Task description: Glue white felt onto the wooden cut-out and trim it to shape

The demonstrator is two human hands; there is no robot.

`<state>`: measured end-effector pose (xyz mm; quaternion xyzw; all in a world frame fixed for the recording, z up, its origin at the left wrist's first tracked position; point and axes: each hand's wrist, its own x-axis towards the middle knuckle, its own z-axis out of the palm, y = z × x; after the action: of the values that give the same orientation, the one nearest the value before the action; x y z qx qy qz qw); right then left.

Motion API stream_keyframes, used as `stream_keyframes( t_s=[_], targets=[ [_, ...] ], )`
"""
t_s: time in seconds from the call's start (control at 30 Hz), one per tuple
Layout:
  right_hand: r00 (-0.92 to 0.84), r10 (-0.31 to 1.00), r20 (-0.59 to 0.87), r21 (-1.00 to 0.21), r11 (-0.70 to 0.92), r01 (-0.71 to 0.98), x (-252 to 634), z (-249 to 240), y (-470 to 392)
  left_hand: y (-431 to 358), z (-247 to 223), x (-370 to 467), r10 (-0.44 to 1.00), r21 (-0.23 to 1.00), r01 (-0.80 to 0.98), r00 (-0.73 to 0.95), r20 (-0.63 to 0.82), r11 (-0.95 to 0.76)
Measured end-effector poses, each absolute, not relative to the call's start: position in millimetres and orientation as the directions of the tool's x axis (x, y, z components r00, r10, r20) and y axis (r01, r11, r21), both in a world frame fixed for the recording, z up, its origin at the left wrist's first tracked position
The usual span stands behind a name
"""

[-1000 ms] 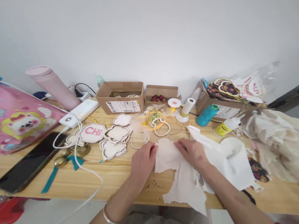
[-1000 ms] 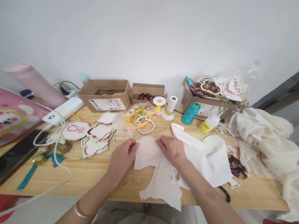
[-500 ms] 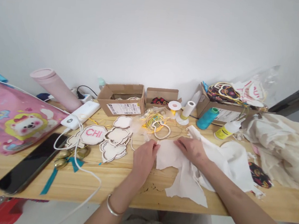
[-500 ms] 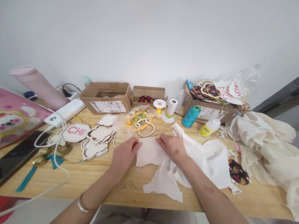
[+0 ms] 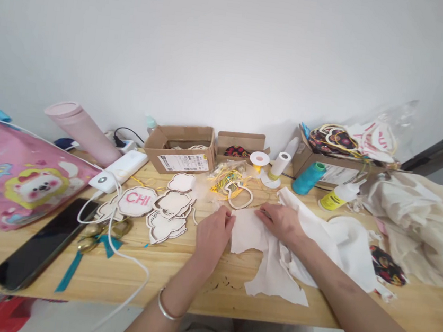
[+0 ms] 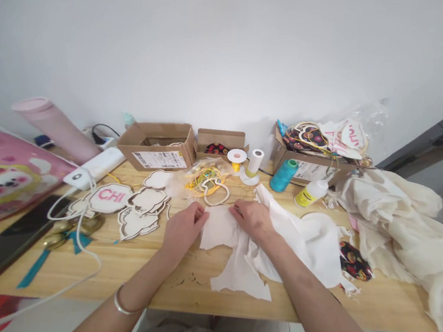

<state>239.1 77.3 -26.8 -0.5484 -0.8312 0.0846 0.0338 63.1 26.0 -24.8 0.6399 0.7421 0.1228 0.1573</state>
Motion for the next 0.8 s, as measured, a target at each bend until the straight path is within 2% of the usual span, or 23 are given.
stream_keyframes(
  t_s=[0.27, 0.6, 0.7, 0.8],
  targets=[
    [-0.356, 0.934, -0.037, -0.194, 0.343, 0.919, 237.1, -26.6, 79.9, 28.9, -23.3, 62.6, 0.986, 0.373, 0.913, -0.141, -0.086, 0.163],
    [-0.309, 0.949, -0.071, -0.287, 0.277, 0.917, 236.3, -19.0, 79.1, 28.9, -19.5, 61.6, 0.987, 0.359, 0.921, -0.122, -0.107, 0.153],
    [-0.312, 0.948, -0.058, -0.305, 0.281, 0.910, 239.7, -21.7, 80.4, 25.1, -20.3, 59.3, 0.993, 0.378, 0.919, -0.108, -0.041, 0.116],
    [-0.354, 0.932, 0.072, -0.331, 0.357, 0.874, 245.8, -24.2, 82.1, 20.1, -24.2, 56.5, 0.991, 0.392, 0.919, -0.003, 0.131, -0.049]
  ],
)
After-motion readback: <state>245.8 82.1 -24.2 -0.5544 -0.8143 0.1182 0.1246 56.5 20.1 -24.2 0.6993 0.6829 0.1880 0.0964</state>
